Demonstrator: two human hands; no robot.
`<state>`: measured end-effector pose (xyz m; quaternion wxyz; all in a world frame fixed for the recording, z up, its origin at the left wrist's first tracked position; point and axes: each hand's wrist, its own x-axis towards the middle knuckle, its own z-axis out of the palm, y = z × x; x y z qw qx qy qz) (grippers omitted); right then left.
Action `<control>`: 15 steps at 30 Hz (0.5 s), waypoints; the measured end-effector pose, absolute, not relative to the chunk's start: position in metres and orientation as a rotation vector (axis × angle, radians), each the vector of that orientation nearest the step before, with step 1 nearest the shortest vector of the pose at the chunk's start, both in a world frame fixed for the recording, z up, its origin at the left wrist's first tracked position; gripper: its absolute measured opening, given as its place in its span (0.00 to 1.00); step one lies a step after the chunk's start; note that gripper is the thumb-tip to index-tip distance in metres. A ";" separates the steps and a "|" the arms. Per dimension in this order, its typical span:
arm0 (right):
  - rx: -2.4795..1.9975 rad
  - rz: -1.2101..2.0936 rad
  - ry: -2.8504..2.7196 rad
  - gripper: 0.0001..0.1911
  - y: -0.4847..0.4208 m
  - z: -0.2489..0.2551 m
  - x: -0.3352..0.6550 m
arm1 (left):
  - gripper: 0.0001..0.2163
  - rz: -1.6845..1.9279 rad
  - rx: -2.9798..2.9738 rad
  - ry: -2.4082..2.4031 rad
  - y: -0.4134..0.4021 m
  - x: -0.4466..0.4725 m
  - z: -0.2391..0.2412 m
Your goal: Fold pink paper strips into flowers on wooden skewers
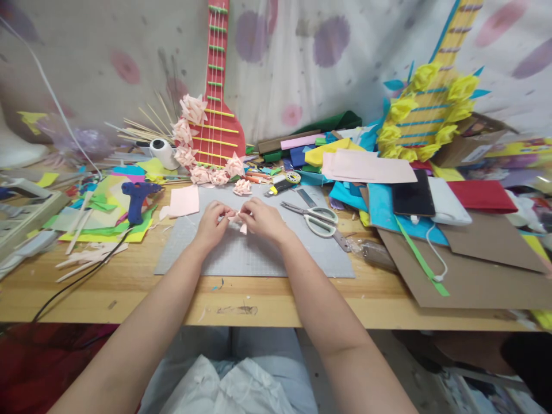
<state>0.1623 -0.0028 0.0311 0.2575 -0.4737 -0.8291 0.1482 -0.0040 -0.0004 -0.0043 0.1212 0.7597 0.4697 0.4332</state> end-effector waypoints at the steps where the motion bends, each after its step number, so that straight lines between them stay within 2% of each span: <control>1: -1.285 0.402 -2.244 0.08 -0.002 0.031 0.162 | 0.06 1.266 2.211 1.375 0.000 -0.004 -0.005; 9: -1.297 0.384 -2.114 0.07 0.002 0.025 0.157 | 0.10 1.522 2.103 1.435 -0.010 0.000 0.003; 15: -1.280 0.425 -2.006 0.07 0.003 0.023 0.155 | 0.09 1.421 2.260 1.502 -0.013 0.012 0.000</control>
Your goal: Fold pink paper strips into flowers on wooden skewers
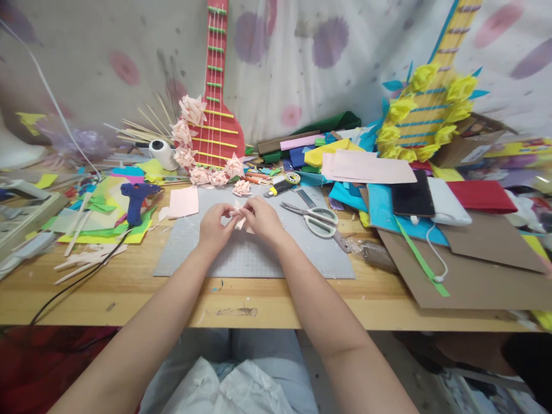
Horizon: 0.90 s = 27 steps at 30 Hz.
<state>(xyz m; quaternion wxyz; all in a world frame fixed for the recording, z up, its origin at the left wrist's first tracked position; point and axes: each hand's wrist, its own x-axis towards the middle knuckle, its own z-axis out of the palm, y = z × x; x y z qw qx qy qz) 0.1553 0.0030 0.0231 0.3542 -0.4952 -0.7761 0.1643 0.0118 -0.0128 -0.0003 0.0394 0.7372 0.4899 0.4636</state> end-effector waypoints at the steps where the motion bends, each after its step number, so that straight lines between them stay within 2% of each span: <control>1: -1.286 0.439 -1.988 0.07 0.003 0.022 0.155 | 0.09 1.408 2.258 1.533 -0.012 0.013 -0.001; 10: -1.425 0.565 -1.835 0.07 0.008 0.019 0.152 | 0.01 1.310 2.380 1.644 -0.015 0.015 -0.002; 17: -1.428 0.521 -1.811 0.06 0.005 0.016 0.146 | 0.02 1.160 2.370 1.736 -0.014 0.018 -0.003; 27: -1.455 0.520 -1.757 0.06 0.009 0.013 0.149 | 0.04 1.244 2.306 1.638 -0.011 0.017 -0.007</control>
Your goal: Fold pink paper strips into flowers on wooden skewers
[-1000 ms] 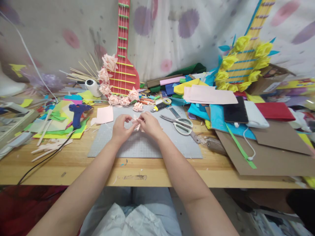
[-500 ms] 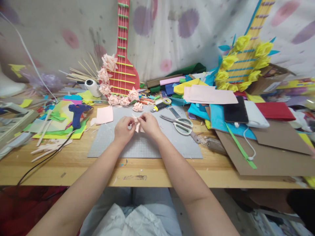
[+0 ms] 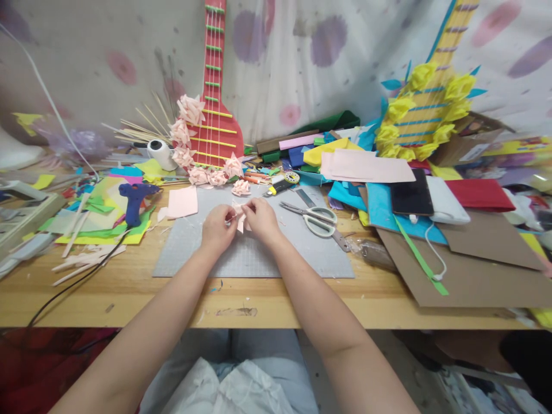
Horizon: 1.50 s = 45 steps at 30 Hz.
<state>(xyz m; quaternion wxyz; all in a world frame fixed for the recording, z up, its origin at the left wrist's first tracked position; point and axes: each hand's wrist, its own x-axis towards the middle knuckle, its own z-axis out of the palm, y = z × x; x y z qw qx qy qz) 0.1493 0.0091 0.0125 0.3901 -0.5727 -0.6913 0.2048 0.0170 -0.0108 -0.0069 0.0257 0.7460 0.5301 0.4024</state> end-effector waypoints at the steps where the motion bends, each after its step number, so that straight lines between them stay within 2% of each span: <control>1: -1.454 0.518 -1.759 0.06 0.009 0.013 0.149 | 0.04 1.249 2.300 1.636 -0.012 0.017 -0.006; 9: -1.528 0.295 -1.850 0.07 -0.004 0.017 0.139 | 0.03 1.472 2.076 1.462 -0.027 0.023 0.014; 16: -1.493 0.127 -1.955 0.10 -0.010 0.019 0.132 | 0.09 1.419 1.026 1.236 -0.012 0.030 0.008; 23: -1.390 0.075 -2.104 0.13 -0.016 0.021 0.127 | 0.09 1.370 0.649 1.059 -0.010 0.026 0.014; 28: -1.359 0.180 -1.875 0.09 -0.016 0.021 0.130 | 0.07 1.346 0.529 1.053 -0.006 0.021 0.012; 29: -1.371 0.211 -1.759 0.11 -0.014 0.020 0.133 | 0.06 1.342 0.524 1.051 -0.006 0.021 0.011; 31: -1.373 0.359 -1.579 0.23 -0.006 0.018 0.139 | 0.06 1.327 0.536 1.052 -0.005 0.020 0.011; 34: -1.374 0.794 -1.434 0.41 0.005 0.016 0.149 | 0.06 1.300 0.577 1.070 -0.006 0.020 0.012; 37: -1.271 1.048 -1.394 0.51 0.008 0.017 0.156 | 0.06 1.277 0.619 1.105 -0.008 0.022 0.015; 40: -1.119 1.248 -1.395 0.50 0.006 0.020 0.158 | 0.08 1.263 0.671 1.132 -0.010 0.024 0.015; 45: -1.088 1.355 -1.303 0.38 0.008 0.012 0.156 | 0.09 1.300 0.746 1.150 -0.008 0.026 0.013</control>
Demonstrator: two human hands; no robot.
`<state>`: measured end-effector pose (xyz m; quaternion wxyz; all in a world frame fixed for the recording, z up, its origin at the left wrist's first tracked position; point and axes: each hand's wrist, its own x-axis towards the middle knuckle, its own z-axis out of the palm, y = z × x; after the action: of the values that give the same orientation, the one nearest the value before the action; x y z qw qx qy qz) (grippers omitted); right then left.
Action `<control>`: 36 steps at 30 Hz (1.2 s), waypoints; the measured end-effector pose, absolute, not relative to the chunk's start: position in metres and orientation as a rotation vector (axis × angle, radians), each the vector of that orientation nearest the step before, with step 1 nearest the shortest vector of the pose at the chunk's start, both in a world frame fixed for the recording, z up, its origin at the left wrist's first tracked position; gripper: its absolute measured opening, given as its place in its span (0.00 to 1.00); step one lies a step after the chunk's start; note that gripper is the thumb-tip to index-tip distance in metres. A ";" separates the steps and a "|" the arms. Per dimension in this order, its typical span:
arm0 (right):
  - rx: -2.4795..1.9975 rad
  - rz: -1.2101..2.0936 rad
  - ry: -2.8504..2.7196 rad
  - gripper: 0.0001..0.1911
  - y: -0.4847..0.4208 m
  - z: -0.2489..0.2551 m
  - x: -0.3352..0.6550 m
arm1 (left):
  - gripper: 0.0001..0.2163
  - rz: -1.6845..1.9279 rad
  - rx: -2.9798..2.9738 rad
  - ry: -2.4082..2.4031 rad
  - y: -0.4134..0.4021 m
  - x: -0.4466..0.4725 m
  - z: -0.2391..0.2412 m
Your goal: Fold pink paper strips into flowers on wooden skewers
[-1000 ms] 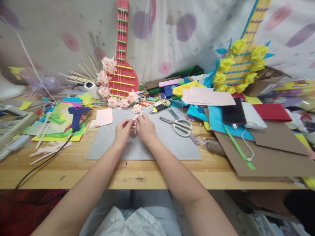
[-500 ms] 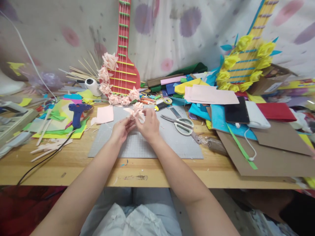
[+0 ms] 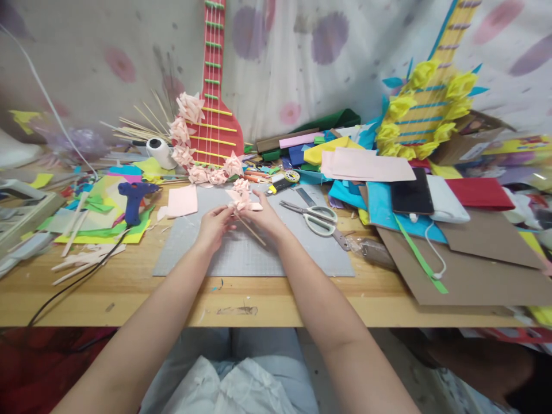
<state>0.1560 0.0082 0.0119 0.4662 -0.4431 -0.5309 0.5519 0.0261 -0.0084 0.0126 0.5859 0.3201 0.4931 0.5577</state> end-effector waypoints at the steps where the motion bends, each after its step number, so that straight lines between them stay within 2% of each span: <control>1: -1.103 1.344 -1.278 0.35 0.010 0.010 0.155 | 0.09 1.315 0.748 1.163 -0.007 0.026 0.012; 6: -1.128 1.404 -1.153 0.22 0.013 0.011 0.151 | 0.09 1.348 0.791 1.233 -0.002 0.029 0.008; 11: -1.059 1.524 -1.048 0.14 0.011 0.018 0.146 | 0.10 1.402 0.823 1.321 -0.002 0.031 0.008; 18: -0.971 1.595 -0.936 0.16 0.012 0.016 0.142 | 0.09 1.432 0.730 1.211 -0.004 0.032 0.009; 23: -1.008 1.581 -1.012 0.18 0.007 0.018 0.141 | 0.12 1.456 0.659 1.151 -0.002 0.030 0.009; 29: -1.075 1.671 -1.146 0.29 0.002 0.013 0.141 | 0.14 1.500 0.596 1.155 0.001 0.028 0.007; 36: -1.285 1.577 -1.228 0.21 0.002 0.016 0.142 | 0.16 1.485 0.554 1.179 0.005 0.024 0.005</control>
<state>0.1421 0.0017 0.0165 0.3734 -0.5018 -0.4792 0.6157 0.0244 0.0048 0.0048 0.5505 0.2343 0.4982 0.6276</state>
